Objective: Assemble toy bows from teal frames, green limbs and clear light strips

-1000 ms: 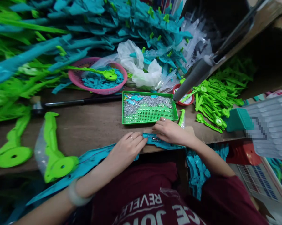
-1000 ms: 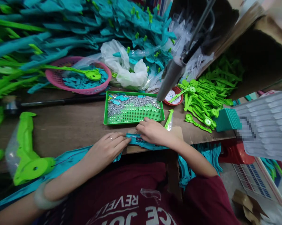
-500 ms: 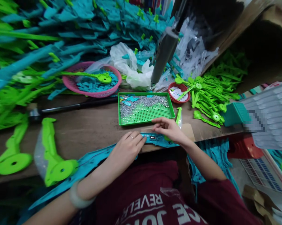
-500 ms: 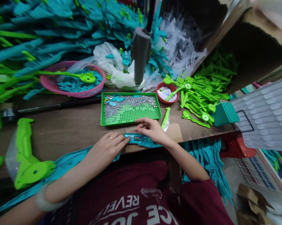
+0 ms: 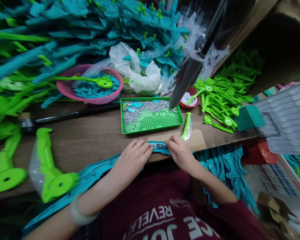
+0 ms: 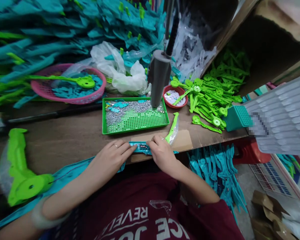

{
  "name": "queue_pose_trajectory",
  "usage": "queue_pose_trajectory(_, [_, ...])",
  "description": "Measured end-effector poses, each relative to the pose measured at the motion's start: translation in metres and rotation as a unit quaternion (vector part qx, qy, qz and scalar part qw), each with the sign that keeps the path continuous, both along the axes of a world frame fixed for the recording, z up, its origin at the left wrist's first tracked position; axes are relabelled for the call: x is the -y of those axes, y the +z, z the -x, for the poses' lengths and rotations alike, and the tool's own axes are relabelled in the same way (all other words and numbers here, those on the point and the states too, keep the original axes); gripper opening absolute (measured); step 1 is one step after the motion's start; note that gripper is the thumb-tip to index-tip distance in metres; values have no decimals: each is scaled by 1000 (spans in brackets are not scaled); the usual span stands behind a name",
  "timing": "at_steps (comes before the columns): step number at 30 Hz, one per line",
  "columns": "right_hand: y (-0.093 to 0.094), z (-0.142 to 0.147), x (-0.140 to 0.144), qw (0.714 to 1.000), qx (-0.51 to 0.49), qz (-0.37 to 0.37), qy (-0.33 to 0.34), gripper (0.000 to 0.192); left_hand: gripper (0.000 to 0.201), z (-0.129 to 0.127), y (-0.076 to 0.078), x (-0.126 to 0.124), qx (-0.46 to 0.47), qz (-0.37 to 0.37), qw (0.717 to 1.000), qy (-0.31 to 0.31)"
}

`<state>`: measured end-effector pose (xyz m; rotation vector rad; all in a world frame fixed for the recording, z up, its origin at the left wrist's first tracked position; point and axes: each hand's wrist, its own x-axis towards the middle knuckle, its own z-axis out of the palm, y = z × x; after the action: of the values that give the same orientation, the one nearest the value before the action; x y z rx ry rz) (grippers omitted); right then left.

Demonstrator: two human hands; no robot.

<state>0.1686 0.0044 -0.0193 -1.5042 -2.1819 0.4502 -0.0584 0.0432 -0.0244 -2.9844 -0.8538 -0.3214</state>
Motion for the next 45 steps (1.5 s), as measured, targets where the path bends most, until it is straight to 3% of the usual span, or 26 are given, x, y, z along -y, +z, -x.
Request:
queue_pose_trajectory(4, [12,7,-18,987,-151,56,-2,15,29,-4,5,2,-49,4,999,11])
queue_pose_trajectory(7, [21,8,-33,974,-195,119,4,11,29,-7,7,1,-66,10,998,13])
queue_pose_trajectory(10, [25,5,-34,978,-154,137,13,11,29,-9,7,0,-75,21,997,13])
queue_pose_trajectory(14, [19,1,-15,998,16,53,23,20,28,-12,10,-2,-86,34,995,21])
queue_pose_trajectory(18, [14,6,2,988,141,-25,61,33,22,-14,15,-10,-99,57,993,6])
queue_pose_trajectory(23, [16,21,-10,965,233,-48,111,37,17,-14,18,-20,-121,74,990,-14])
queue_pose_trajectory(27, [13,26,-23,961,260,15,90,22,23,-9,13,-19,-104,62,992,-19])
queue_pose_trajectory(33, [12,26,-24,966,240,76,52,20,32,0,-3,-10,-34,3,998,-53])
queue_pose_trajectory(39, [24,23,-36,964,223,144,33,22,23,-1,1,-11,-17,26,998,-62])
queue_pose_trajectory(42, [27,11,-35,966,216,127,58,22,14,-6,4,-13,-13,37,997,-60])
queue_pose_trajectory(45, [24,-1,-24,974,210,64,51,21,10,-9,4,-13,-2,48,998,-52])
